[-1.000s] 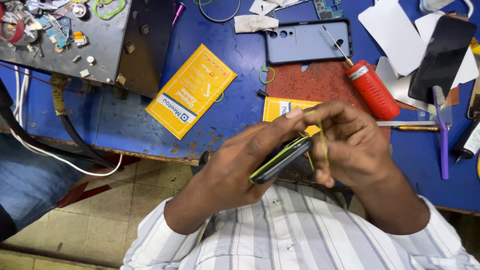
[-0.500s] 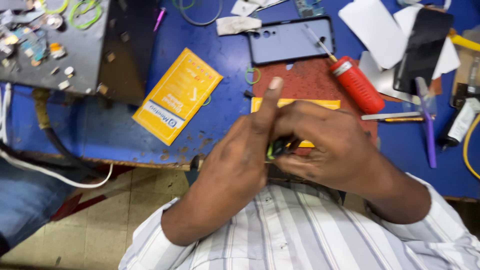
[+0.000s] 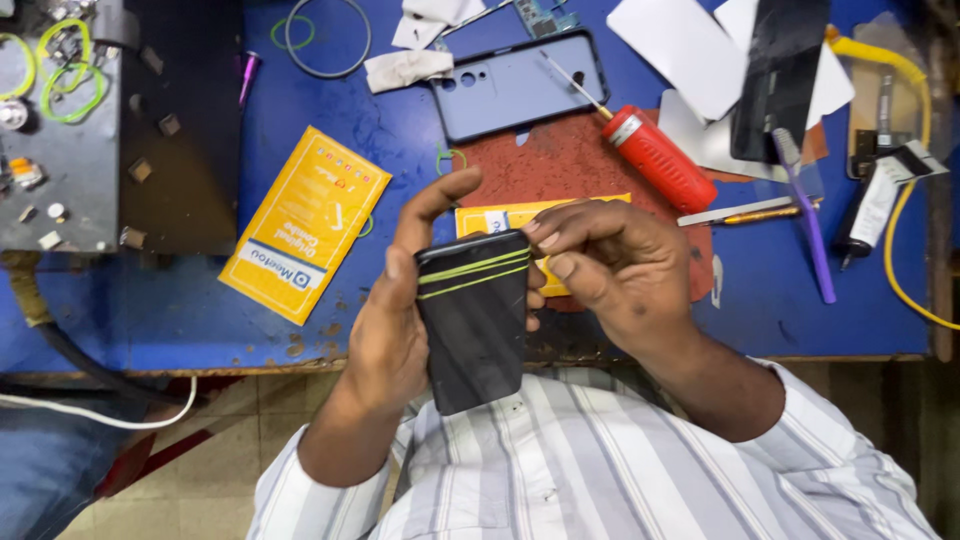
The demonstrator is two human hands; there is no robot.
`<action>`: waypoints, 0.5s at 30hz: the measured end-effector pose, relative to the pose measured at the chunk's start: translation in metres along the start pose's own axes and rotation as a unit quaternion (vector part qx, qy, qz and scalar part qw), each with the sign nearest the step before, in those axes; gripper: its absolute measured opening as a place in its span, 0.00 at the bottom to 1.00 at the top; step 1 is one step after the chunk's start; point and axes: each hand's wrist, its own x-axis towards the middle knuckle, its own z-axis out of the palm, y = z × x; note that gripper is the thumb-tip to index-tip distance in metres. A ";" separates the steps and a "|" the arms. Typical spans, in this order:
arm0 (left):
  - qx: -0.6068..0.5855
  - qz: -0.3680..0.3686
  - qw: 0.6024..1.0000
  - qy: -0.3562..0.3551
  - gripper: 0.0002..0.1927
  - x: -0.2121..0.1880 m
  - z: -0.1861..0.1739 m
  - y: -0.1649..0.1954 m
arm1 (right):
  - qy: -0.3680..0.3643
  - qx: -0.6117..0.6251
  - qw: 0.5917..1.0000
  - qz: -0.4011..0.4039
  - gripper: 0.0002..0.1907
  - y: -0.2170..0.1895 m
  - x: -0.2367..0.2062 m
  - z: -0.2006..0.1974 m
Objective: The person uses a utility knife to pry open a smartphone chassis, then secures the device with multiple rubber bands. They repeat the rubber band securing process on a second smartphone. The work occurs on a cluttered blue workbench with tools and phone parts visible.
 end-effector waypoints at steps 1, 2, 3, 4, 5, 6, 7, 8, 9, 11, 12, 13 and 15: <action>-0.005 -0.006 1.000 0.010 0.45 -0.001 0.000 0.000 | 0.005 0.010 1.000 0.008 0.05 0.004 -0.001 -0.001; -0.011 -0.010 1.000 0.015 0.45 0.001 0.000 -0.001 | 0.010 0.018 1.000 0.013 0.05 0.007 -0.002 -0.002; -0.018 -0.016 1.000 0.017 0.44 0.004 0.000 -0.002 | 0.017 0.022 0.999 0.017 0.05 0.009 -0.003 -0.003; -0.012 -0.018 1.000 0.021 0.43 0.006 0.001 -0.002 | 0.015 0.005 1.000 0.015 0.05 0.010 -0.003 -0.004; -0.007 -0.020 0.999 0.026 0.43 0.007 0.001 -0.002 | 0.013 -0.011 1.000 0.014 0.05 0.012 -0.003 -0.004; -0.001 -0.022 0.999 0.032 0.43 0.007 0.002 -0.003 | 0.011 -0.027 0.999 0.013 0.05 0.012 -0.004 -0.005; -0.001 -0.021 0.999 0.036 0.41 0.008 0.003 -0.004 | 0.010 -0.027 1.000 0.010 0.05 0.013 -0.004 -0.005; 0.000 -0.020 0.999 0.040 0.40 0.009 0.004 -0.005 | 0.008 -0.027 1.000 0.005 0.05 0.013 -0.004 -0.005; 0.000 -0.018 0.999 0.046 0.39 0.010 0.004 -0.006 | 0.005 -0.026 1.000 0.002 0.05 0.013 -0.004 -0.005; 0.006 -0.026 0.999 0.036 0.38 0.011 0.004 -0.006 | 0.019 0.015 0.999 0.026 0.04 0.012 -0.005 -0.004; 0.009 -0.028 0.999 0.032 0.37 0.011 0.003 -0.006 | 0.025 0.036 0.998 0.038 0.04 0.012 -0.005 -0.004; 0.014 -0.028 0.999 0.032 0.37 0.011 0.003 -0.007 | 0.023 0.036 0.998 0.037 0.04 0.012 -0.005 -0.004; 0.022 -0.030 0.999 0.033 0.38 0.012 0.002 -0.009 | 0.021 0.035 0.998 0.039 0.04 0.012 -0.004 -0.005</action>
